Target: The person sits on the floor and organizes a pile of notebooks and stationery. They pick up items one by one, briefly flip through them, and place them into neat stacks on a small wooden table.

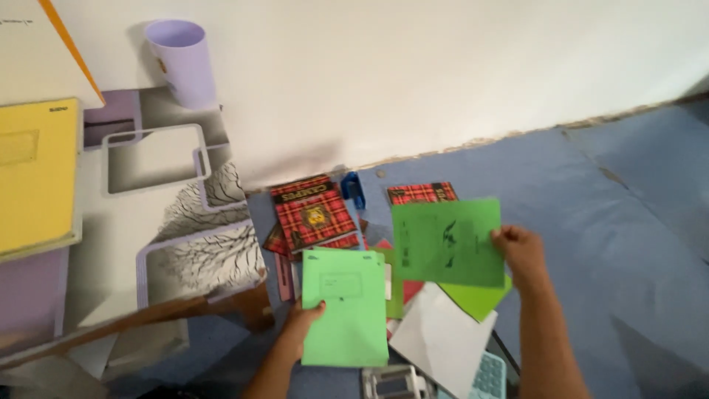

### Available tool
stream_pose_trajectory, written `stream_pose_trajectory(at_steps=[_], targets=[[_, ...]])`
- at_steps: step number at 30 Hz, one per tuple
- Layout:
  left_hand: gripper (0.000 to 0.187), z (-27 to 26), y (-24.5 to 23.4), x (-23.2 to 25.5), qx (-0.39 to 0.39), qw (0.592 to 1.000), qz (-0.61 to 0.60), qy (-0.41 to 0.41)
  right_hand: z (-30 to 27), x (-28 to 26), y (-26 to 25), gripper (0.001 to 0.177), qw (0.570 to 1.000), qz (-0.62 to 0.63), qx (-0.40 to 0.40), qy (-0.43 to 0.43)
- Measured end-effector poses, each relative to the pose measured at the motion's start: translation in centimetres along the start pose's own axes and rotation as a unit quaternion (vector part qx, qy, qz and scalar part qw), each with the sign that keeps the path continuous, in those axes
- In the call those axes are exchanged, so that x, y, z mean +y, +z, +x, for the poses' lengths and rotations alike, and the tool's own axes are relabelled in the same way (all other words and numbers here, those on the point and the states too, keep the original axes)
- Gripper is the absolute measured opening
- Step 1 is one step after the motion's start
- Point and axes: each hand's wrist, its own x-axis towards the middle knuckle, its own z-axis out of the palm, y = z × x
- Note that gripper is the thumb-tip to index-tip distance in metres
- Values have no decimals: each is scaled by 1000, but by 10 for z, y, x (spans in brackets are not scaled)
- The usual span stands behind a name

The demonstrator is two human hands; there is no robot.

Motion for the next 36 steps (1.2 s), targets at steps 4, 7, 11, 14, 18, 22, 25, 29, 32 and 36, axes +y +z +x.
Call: stream_pose_trajectory(at_steps=[4, 7, 11, 14, 18, 22, 25, 29, 32, 36], targets=[[37, -12, 11, 6, -53, 996, -46, 48, -72, -112, 15, 15, 968, -178, 70, -165], [36, -17, 12, 2, -50, 996, -68, 32, -149, -144, 98, 16, 906, -289, 62, -304], [39, -14, 3, -2, -73, 991, -114, -16, -154, -133, 172, 23, 943, -131, -109, -284], [49, -13, -13, -5, -107, 980, -166, -37, -100, -88, 184, 27, 934, -169, -129, -286], [50, -8, -18, -2, -67, 984, -160, -45, -59, -6, 204, 45, 895, -308, -273, -170], [49, -11, -15, 4, -62, 984, -160, -46, -75, 61, 214, 71, 850, -392, -350, -41], [54, -15, -12, 11, -82, 982, -166, -46, -83, 80, 198, 64, 879, -333, -331, -86], [54, -17, -5, 14, -27, 993, -98, -64, -94, 81, 155, 35, 953, -272, -132, -35], [68, -11, 3, 6, -7, 978, -187, -91, -111, 82, 137, 41, 971, -229, 58, 37], [65, -2, 6, -3, 5, 980, -191, -48, -127, 89, 140, 41, 967, -178, -36, 181]])
